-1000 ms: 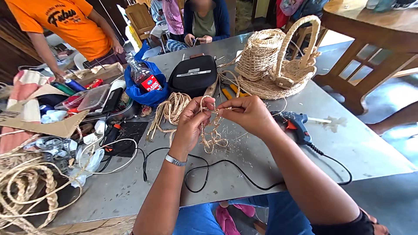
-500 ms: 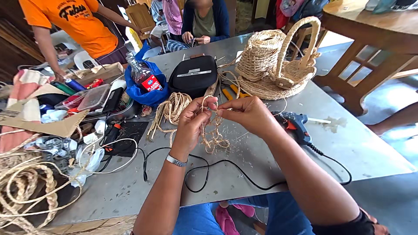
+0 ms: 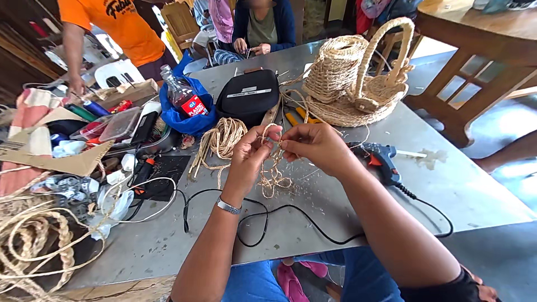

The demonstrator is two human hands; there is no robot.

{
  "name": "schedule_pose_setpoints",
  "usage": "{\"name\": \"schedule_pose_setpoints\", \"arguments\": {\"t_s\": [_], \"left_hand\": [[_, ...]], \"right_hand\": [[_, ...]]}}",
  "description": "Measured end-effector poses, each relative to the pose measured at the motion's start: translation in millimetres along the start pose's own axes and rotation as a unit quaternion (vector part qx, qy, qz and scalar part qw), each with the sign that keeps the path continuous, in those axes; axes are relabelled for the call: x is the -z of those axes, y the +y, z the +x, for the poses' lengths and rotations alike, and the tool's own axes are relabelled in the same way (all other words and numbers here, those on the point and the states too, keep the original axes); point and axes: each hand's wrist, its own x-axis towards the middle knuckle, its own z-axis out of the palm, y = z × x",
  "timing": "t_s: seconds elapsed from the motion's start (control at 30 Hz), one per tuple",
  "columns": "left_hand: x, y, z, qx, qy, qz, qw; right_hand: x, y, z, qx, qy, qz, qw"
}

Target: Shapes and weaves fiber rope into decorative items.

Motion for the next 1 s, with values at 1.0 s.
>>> {"name": "schedule_pose_setpoints", "arguments": {"t_s": [1.0], "left_hand": [[-1.2, 5.6, 1.4, 0.031, 0.03, -0.119, 0.992]], "right_hand": [[-14.4, 2.4, 1.1, 0.081, 0.097, -0.074, 0.989]]}}
